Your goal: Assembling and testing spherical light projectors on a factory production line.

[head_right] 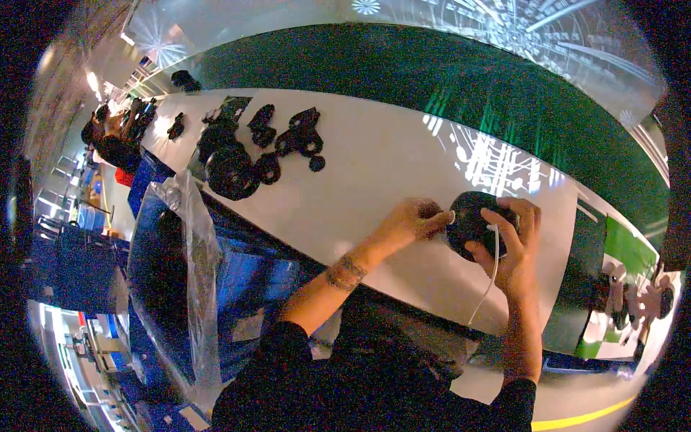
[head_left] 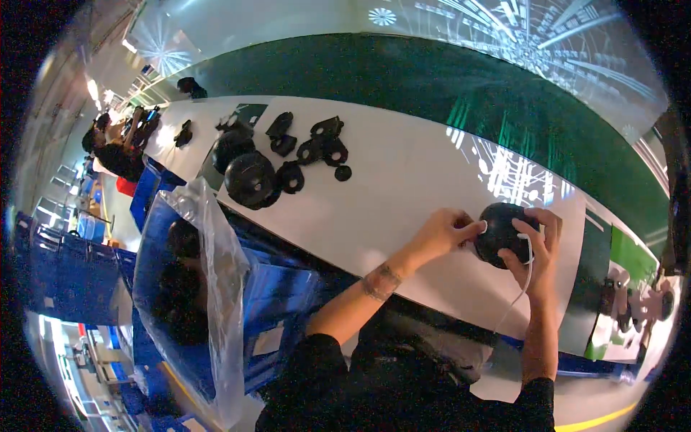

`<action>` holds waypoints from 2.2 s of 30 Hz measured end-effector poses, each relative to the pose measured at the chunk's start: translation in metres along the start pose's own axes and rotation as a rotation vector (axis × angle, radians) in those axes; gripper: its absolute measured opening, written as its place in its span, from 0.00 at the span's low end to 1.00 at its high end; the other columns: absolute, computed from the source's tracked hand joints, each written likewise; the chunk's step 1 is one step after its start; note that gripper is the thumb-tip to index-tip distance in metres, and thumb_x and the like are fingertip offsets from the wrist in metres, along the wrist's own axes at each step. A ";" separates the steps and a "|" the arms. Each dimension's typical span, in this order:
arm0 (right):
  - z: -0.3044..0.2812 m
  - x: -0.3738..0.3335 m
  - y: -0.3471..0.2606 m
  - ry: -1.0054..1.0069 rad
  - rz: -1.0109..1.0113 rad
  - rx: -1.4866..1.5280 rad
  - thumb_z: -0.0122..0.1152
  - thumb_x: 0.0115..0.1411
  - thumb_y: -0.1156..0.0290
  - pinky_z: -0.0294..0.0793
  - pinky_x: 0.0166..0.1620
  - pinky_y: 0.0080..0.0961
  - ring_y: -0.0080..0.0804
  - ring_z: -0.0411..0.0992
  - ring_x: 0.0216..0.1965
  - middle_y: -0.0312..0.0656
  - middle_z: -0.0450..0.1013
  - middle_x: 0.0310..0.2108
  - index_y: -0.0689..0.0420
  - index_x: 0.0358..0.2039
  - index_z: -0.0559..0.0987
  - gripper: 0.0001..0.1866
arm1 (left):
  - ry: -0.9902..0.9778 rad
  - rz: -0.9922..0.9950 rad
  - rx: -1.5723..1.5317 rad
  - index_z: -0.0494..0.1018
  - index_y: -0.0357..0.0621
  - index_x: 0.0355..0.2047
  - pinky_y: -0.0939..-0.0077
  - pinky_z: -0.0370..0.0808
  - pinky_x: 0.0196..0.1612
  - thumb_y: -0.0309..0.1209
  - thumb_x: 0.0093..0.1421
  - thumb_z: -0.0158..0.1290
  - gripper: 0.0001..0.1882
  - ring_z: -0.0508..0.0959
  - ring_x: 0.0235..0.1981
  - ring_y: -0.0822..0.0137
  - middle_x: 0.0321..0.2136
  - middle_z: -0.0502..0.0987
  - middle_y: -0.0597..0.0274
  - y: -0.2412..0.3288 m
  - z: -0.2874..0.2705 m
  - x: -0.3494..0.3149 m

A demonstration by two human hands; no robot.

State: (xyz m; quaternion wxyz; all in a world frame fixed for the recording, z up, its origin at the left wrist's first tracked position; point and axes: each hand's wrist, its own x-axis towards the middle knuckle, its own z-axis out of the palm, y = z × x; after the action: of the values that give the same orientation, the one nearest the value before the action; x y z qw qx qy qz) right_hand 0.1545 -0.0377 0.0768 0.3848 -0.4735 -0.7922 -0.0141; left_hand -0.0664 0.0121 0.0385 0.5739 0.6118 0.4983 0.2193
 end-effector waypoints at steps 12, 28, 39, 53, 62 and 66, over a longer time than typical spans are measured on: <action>0.008 -0.014 0.015 0.006 -0.240 -0.068 0.76 0.43 0.60 0.72 0.46 0.47 0.52 0.66 0.48 0.47 0.68 0.49 0.48 0.44 0.77 0.26 | 0.116 0.336 -0.034 0.76 0.35 0.32 0.75 0.70 0.27 0.41 0.62 0.58 0.17 0.72 0.23 0.75 0.20 0.75 0.64 -0.034 0.008 0.011; -0.024 -0.013 0.012 -0.073 -0.169 0.075 0.57 0.45 0.77 0.70 0.51 0.49 0.56 0.68 0.50 0.52 0.71 0.49 0.58 0.43 0.78 0.21 | 0.574 0.419 0.549 0.77 0.39 0.42 0.58 0.74 0.47 0.27 0.56 0.59 0.13 0.75 0.44 0.48 0.41 0.76 0.48 -0.086 -0.120 -0.059; 0.085 0.188 -0.066 -0.771 -0.279 0.265 0.65 0.57 0.67 0.74 0.48 0.37 0.44 0.75 0.44 0.49 0.75 0.41 0.60 0.46 0.77 0.18 | 0.846 0.330 0.824 0.71 0.40 0.55 0.60 0.67 0.59 0.25 0.48 0.64 0.32 0.69 0.56 0.47 0.53 0.71 0.46 -0.108 -0.250 0.003; 0.268 0.183 -0.129 -0.941 -0.043 -0.109 0.71 0.49 0.56 0.79 0.43 0.42 0.53 0.78 0.40 0.55 0.74 0.41 0.63 0.38 0.79 0.24 | 0.817 0.381 0.653 0.71 0.34 0.54 0.62 0.67 0.60 0.21 0.47 0.62 0.30 0.70 0.58 0.47 0.54 0.71 0.45 -0.109 -0.245 0.001; 0.224 0.195 -0.082 -0.666 -0.177 0.132 0.65 0.45 0.68 0.76 0.45 0.43 0.53 0.75 0.40 0.54 0.74 0.41 0.62 0.40 0.78 0.21 | 0.660 0.317 0.649 0.69 0.37 0.56 0.61 0.65 0.62 0.15 0.48 0.55 0.31 0.67 0.61 0.46 0.57 0.69 0.45 -0.095 -0.249 -0.012; 0.121 0.215 -0.072 -0.740 -0.146 0.470 0.64 0.51 0.72 0.77 0.46 0.32 0.40 0.76 0.41 0.48 0.75 0.44 0.60 0.51 0.75 0.24 | 0.864 0.425 0.691 0.70 0.36 0.55 0.62 0.68 0.59 0.19 0.48 0.61 0.31 0.70 0.57 0.45 0.56 0.70 0.43 -0.066 -0.243 -0.025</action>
State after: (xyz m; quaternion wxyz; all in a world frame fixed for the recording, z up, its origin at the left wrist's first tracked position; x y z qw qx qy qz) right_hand -0.0277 0.1288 0.1502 0.1706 -0.2889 -0.8896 0.3097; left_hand -0.3039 0.0978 0.0448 0.0300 0.7049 0.5960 0.3834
